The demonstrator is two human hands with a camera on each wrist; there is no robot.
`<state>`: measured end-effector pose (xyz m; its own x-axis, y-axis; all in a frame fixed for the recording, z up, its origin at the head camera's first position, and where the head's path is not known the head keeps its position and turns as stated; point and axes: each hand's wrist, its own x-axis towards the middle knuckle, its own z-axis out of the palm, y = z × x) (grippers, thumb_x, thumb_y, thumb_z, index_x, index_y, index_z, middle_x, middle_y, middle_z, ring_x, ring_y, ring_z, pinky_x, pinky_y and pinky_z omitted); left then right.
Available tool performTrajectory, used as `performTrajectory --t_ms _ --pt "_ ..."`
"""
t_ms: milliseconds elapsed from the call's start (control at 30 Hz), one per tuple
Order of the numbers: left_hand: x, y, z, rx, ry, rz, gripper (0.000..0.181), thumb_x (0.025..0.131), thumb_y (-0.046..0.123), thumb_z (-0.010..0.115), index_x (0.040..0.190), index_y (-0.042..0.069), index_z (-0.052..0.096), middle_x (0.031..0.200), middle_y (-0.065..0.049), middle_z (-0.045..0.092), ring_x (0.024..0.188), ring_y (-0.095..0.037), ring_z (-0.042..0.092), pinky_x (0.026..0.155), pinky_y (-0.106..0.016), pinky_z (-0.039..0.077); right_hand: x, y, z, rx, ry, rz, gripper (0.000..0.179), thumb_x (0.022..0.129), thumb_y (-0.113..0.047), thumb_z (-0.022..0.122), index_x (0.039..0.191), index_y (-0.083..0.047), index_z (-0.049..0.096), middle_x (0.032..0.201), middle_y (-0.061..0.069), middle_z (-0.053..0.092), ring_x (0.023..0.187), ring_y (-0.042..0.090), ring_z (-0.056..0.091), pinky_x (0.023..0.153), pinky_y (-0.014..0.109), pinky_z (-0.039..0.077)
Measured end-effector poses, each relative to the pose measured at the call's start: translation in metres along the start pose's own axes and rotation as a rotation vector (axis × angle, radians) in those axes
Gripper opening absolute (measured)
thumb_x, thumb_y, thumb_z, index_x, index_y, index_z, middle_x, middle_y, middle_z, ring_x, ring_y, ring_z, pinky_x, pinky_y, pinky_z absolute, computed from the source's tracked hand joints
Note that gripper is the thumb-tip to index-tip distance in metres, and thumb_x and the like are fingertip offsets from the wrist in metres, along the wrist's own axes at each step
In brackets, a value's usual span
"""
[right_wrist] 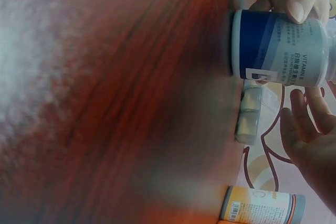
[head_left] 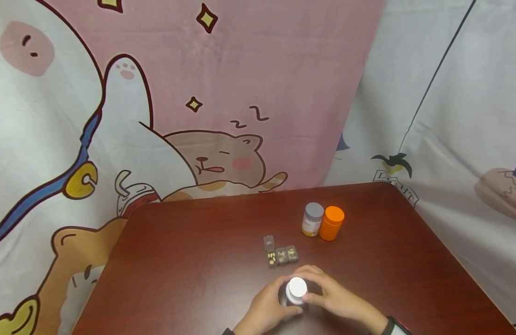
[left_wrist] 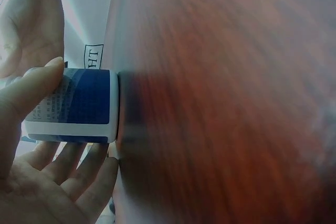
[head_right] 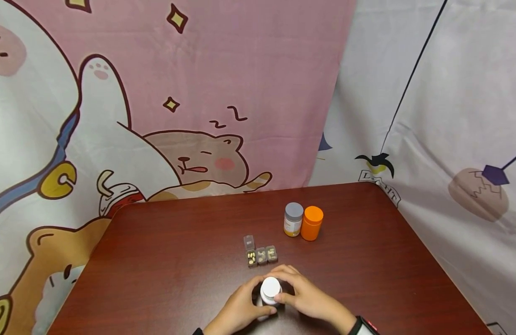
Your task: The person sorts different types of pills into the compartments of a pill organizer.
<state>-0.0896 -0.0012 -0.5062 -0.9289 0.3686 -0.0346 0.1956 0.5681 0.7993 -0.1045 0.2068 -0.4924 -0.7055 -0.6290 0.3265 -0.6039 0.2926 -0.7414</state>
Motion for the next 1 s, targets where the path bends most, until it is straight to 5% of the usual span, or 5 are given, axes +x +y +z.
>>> performTrajectory --t_ms 533,767,1000 --pt "0.0 -0.001 0.001 0.017 0.023 0.013 0.065 0.064 0.041 0.082 0.12 0.017 0.058 0.115 -0.002 0.065 0.103 -0.017 0.056 0.086 -0.049 0.047 -0.003 -0.001 0.008 -0.063 0.139 0.072 0.043 0.078 -0.029 0.072 0.118 -0.021 0.061 0.116 -0.001 0.062 0.106 0.016 0.053 0.087 0.041 0.049" --pt "0.0 -0.001 0.001 0.013 0.017 0.008 0.066 0.063 0.041 0.082 0.119 0.017 0.058 0.115 -0.002 0.065 0.104 -0.018 0.056 0.087 -0.05 0.047 -0.005 0.002 0.01 0.012 0.126 0.101 0.04 0.08 -0.027 0.069 0.119 -0.018 0.061 0.118 0.004 0.061 0.107 0.018 0.053 0.089 0.04 0.048" --pt "0.0 0.0 0.0 0.005 0.014 0.01 0.064 0.064 0.041 0.082 0.119 0.019 0.058 0.115 -0.001 0.065 0.103 -0.017 0.056 0.087 -0.05 0.047 -0.004 -0.005 0.011 -0.052 0.158 0.126 0.039 0.079 -0.035 0.07 0.116 -0.024 0.061 0.112 -0.005 0.062 0.101 0.014 0.056 0.084 0.043 0.051"
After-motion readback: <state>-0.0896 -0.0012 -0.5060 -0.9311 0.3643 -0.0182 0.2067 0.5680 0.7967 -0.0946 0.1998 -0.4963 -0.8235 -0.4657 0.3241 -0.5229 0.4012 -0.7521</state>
